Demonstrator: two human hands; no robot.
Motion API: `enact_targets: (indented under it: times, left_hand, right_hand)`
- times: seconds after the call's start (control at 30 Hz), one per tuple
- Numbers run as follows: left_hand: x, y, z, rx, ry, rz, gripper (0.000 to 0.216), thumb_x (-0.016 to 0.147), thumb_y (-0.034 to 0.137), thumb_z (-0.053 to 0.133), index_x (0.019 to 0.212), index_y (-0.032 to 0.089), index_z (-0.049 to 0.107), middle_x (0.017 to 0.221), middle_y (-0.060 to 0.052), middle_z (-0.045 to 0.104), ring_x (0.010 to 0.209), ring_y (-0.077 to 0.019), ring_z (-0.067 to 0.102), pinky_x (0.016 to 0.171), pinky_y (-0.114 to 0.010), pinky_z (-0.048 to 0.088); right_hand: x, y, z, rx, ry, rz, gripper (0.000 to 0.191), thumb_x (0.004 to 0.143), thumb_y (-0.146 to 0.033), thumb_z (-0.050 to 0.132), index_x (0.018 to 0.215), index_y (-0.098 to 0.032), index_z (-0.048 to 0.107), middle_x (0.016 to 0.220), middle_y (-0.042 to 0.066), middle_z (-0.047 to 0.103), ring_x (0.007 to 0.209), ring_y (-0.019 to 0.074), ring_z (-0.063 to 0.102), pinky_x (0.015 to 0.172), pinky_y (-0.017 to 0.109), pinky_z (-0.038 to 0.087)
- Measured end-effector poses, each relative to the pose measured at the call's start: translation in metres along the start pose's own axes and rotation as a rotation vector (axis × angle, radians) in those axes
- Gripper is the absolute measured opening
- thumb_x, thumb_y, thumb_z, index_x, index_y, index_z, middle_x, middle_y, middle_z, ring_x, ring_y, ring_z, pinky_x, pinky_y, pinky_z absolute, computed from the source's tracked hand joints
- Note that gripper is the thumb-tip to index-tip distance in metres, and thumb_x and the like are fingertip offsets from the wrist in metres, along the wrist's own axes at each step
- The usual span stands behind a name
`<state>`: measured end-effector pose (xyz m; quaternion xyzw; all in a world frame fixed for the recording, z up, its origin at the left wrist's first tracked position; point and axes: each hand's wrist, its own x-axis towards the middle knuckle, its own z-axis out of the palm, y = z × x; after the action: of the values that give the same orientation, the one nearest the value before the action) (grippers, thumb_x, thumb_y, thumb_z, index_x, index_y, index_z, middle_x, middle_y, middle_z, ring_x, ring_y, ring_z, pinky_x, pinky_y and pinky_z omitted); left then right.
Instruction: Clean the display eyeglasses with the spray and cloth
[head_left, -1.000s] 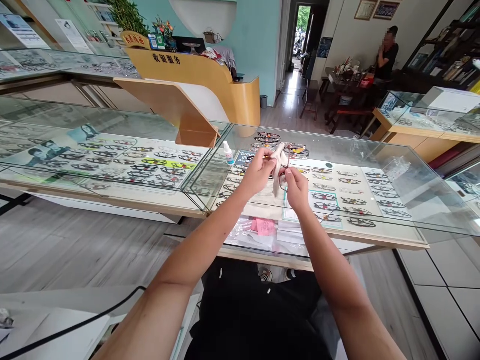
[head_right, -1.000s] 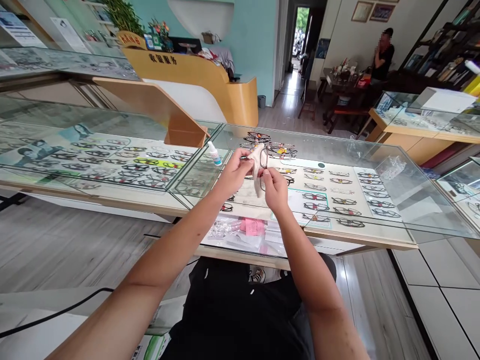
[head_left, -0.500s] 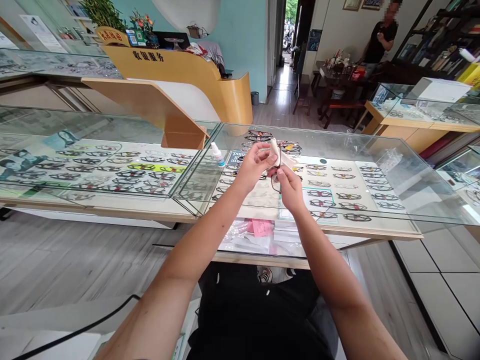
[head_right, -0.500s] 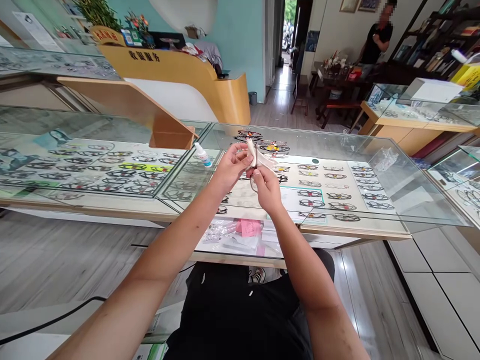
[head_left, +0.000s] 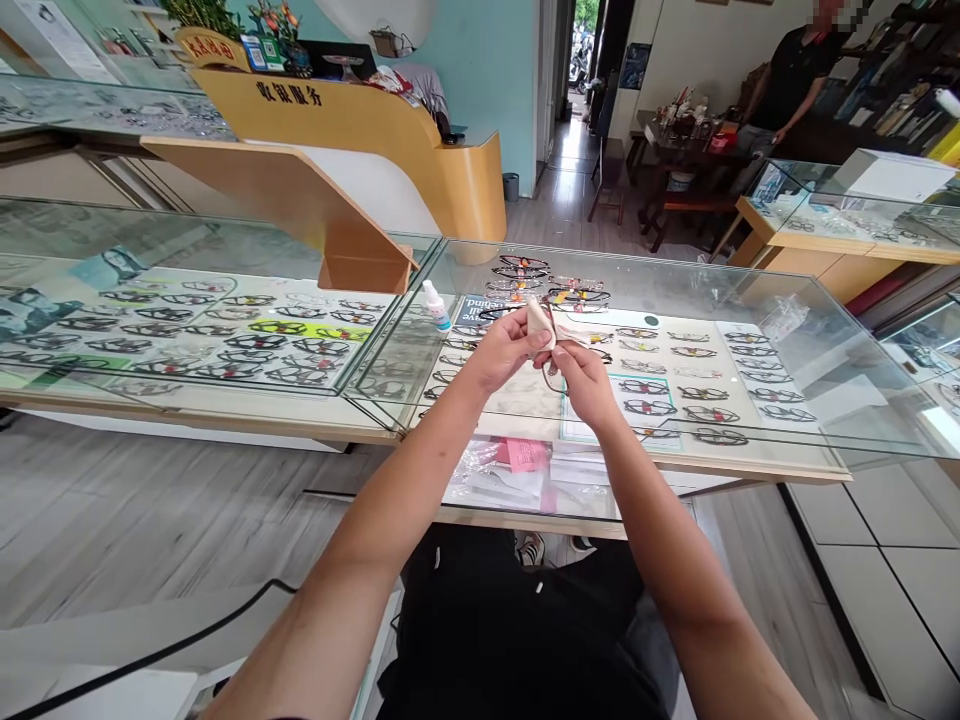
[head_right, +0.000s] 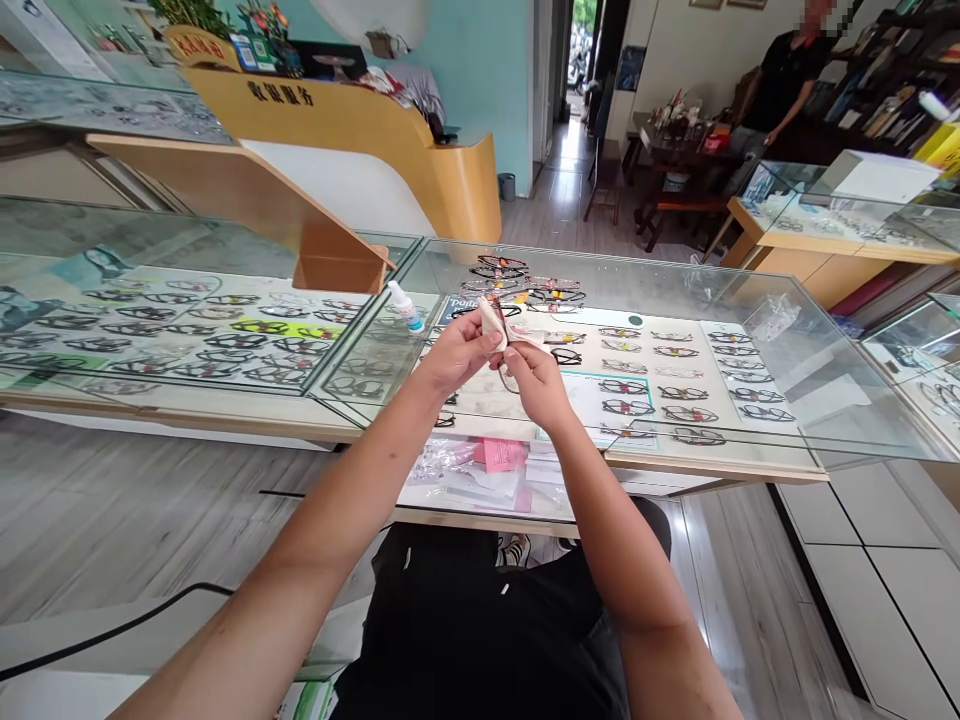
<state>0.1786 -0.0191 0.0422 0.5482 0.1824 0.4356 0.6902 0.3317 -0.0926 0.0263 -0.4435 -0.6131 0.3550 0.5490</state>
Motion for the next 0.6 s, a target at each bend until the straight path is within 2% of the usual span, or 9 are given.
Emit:
enact_targets:
  times: [0.23,0.37,0.6]
  left_hand:
    - [0.0035,-0.0097,0.006,-0.035,0.101,0.027,0.05,0.078,0.059,0.093,0.09,0.019,0.067,0.074,0.0,0.065,0.054,-0.0093,0.051,0.053,-0.027,0.043]
    - [0.004,-0.0111,0.0043,-0.102,0.076,-0.017,0.047,0.078,0.058,0.094,0.091,0.02,0.069,0.074,0.001,0.063,0.058,-0.0106,0.051,0.057,-0.027,0.046]
    - [0.0021,-0.0105,0.0001,-0.006,0.024,-0.073,0.051,0.072,0.06,0.097,0.084,0.017,0.071,0.068,0.001,0.059,0.063,-0.0121,0.053,0.063,-0.029,0.044]
  right_hand:
    - [-0.0005,0.0035,0.001,-0.116,0.022,-0.095,0.047,0.108,-0.055,0.048,0.087,-0.024,0.076,0.09,0.005,0.073,0.086,0.023,0.063,0.086,0.037,0.05]
    - [-0.0019,0.0006,0.0001,-0.183,0.048,-0.162,0.043,0.11,-0.049,0.046,0.088,-0.025,0.074,0.087,0.005,0.071,0.088,0.0235,0.064,0.088,0.037,0.048]
    - [-0.0032,-0.0039,-0.0026,-0.196,0.056,-0.165,0.04,0.11,-0.044,0.046,0.088,-0.025,0.073,0.087,0.004,0.07,0.085,0.0227,0.061,0.084,0.036,0.045]
